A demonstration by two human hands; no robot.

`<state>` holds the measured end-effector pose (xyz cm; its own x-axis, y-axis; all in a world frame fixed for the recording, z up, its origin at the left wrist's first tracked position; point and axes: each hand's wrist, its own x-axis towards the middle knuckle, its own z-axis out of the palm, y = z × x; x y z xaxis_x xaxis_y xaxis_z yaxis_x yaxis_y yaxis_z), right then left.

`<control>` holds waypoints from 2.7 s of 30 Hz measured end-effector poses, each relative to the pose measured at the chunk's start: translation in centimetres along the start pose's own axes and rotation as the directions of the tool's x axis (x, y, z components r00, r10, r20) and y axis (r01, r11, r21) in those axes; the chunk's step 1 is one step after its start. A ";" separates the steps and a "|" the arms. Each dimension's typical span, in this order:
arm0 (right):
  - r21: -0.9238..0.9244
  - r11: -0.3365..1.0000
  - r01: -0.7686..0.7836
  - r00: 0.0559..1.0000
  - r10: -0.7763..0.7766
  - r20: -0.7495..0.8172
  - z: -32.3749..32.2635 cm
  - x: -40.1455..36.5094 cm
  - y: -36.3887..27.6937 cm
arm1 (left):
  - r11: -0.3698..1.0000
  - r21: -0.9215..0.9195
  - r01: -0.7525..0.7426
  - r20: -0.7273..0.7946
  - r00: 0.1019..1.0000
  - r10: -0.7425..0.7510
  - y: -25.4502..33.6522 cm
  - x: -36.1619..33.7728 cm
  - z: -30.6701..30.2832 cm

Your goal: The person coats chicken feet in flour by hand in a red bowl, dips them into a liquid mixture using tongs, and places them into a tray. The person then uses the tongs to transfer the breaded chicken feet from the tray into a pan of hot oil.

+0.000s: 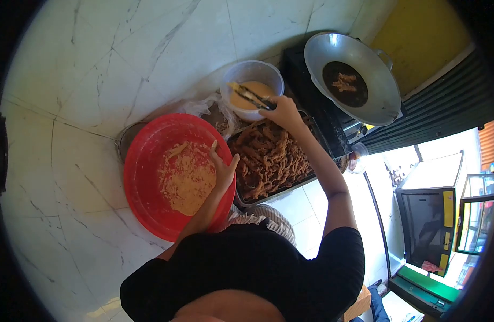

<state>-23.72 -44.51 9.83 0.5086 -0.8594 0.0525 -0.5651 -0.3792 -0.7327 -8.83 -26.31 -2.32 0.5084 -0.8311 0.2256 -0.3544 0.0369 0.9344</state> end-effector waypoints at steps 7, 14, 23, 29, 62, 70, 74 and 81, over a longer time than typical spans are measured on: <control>-0.072 0.997 0.019 1.000 -0.020 -0.012 0.7 -0.8 -0.9 | 0.998 -0.057 0.017 0.006 1.000 -0.017 -0.8 0.0 -0.1; 0.034 0.990 0.137 0.989 -0.134 -0.064 -0.3 -1.3 -5.4 | 0.785 -0.492 0.376 0.151 0.925 -0.348 -2.4 0.0 -7.7; 0.209 0.936 0.283 0.834 -0.348 0.429 10.7 -4.0 -11.8 | 0.924 -0.338 0.179 -0.292 0.914 -0.284 -1.8 -6.7 -23.3; -0.091 0.899 0.429 0.552 -0.180 0.814 19.6 -7.7 -12.2 | 0.949 0.105 0.296 -0.448 0.867 -0.221 -0.9 -11.0 -26.7; -0.184 0.903 0.389 0.793 -0.226 0.566 25.8 -0.9 -7.7 | 0.902 0.289 0.321 -0.409 0.893 -0.187 -0.9 -11.3 -26.5; 0.206 0.961 0.186 0.969 -0.214 0.125 22.9 -3.8 -9.8 | 0.896 0.279 0.345 -0.405 0.888 -0.215 -0.6 -11.2 -26.5; 0.075 0.931 0.358 0.751 -0.334 0.570 23.9 -7.7 -9.5 | 0.898 0.339 0.281 -0.375 0.916 -0.145 -0.4 -11.0 -26.4; 0.446 0.894 -0.038 0.969 -0.075 0.234 23.4 -3.5 -8.4 | 0.882 0.342 0.325 -0.357 0.913 -0.199 -0.1 -11.0 -26.3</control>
<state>-5.57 -30.24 -0.06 0.6874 -0.7244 -0.0527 -0.2354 -0.1535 -0.9597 6.26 -2.57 2.39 0.8144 -0.5681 0.1185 -0.4151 -0.4276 0.8030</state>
